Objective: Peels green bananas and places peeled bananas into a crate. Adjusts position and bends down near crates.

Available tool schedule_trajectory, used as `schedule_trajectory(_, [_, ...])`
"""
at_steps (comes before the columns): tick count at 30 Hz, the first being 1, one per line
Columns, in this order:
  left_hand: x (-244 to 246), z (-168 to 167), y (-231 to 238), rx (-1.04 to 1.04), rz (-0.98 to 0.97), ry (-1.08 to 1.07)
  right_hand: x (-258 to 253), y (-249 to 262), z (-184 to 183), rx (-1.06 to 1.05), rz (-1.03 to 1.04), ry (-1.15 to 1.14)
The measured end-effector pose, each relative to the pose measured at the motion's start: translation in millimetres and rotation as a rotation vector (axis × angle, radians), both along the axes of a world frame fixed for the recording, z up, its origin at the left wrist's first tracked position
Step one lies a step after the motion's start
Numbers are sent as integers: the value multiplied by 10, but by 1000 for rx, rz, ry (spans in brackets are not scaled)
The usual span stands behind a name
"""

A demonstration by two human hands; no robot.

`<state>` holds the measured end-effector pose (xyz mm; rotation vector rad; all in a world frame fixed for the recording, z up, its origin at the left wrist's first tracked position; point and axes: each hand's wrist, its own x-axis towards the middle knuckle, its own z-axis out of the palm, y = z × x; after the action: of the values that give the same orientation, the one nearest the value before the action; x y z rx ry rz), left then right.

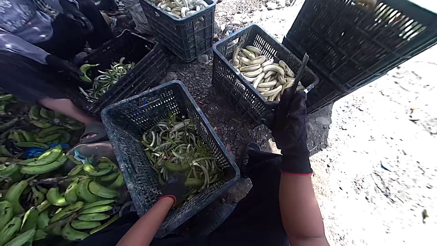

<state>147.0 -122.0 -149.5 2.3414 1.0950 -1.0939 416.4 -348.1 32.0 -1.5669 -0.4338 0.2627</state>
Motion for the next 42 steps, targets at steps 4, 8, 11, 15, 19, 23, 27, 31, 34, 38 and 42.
schedule_trajectory(4, [-19,537,240,-74,31,-113,64,152,78,9,27,-33])
schedule_trajectory(8, [-151,858,592,-145,237,-439,-80,322,167,-177,7,-140])
schedule_trajectory(11, [-298,1028,723,-229,481,-782,-217,327,4,24,255,2])
schedule_trajectory(15, [-401,941,880,-482,873,-1307,-415,646,-373,123,523,359])
schedule_trajectory(19, [-411,1082,821,-357,931,-1486,-814,1088,-570,-151,697,503])
schedule_trajectory(23, [-407,1055,764,-195,961,-1537,-1218,1298,-756,-297,875,533])
schedule_trajectory(27, [-375,1024,694,-10,897,-1482,-1387,1416,-792,-344,952,451])
schedule_trajectory(31, [-278,1003,673,50,824,-1620,-1442,1553,-797,-363,949,450])
schedule_trajectory(34, [-233,1015,675,182,643,-1738,-1460,1629,-760,-384,948,481])
schedule_trajectory(38, [-180,925,707,374,399,-1862,-1525,1690,-713,-387,946,497])
schedule_trajectory(42, [-166,885,675,455,399,-1836,-1560,1724,-723,-417,955,457])
